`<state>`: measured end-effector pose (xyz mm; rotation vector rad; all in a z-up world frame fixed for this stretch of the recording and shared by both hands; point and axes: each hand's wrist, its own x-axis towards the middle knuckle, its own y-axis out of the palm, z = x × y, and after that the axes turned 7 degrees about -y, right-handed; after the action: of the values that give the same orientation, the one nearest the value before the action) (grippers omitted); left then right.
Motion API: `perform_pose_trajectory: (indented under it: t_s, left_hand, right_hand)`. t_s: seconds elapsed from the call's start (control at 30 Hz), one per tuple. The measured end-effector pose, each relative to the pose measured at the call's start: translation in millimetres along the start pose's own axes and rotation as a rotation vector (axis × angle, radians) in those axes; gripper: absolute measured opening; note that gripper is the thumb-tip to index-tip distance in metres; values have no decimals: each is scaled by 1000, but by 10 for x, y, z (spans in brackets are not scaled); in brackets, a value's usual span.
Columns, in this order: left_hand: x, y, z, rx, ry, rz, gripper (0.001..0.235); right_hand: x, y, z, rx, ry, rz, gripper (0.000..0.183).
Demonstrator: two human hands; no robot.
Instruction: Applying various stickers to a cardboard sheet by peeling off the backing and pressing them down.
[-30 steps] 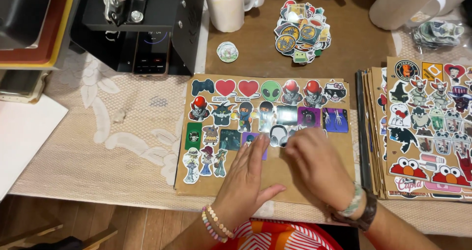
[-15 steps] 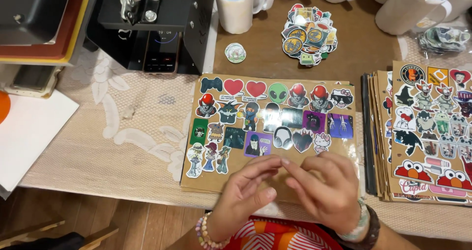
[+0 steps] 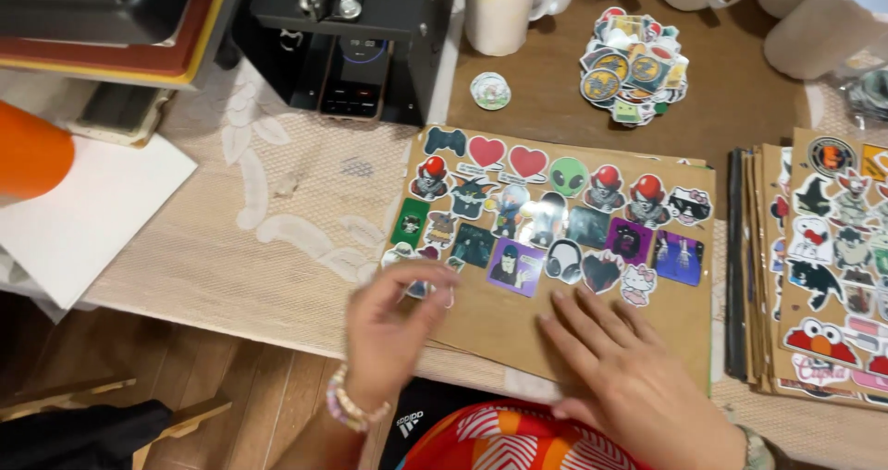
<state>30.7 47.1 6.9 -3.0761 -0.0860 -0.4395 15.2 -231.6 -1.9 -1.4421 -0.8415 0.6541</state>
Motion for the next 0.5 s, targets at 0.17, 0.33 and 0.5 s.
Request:
perform_pose_trajectory:
  t_s: [0.17,0.33,0.5]
  left_hand:
    - [203,-427,-35,259,-97,129,55]
    - [252,-333,125,717,-97,666,117]
    - [308,-322,243,765,82,635,149]
  right_hand:
    - [-159,-20,-234,-21,-57,33,101]
    - [406,-441,-101,199,109,84,50]
    - [1042,-115,147,306,292,-63,42]
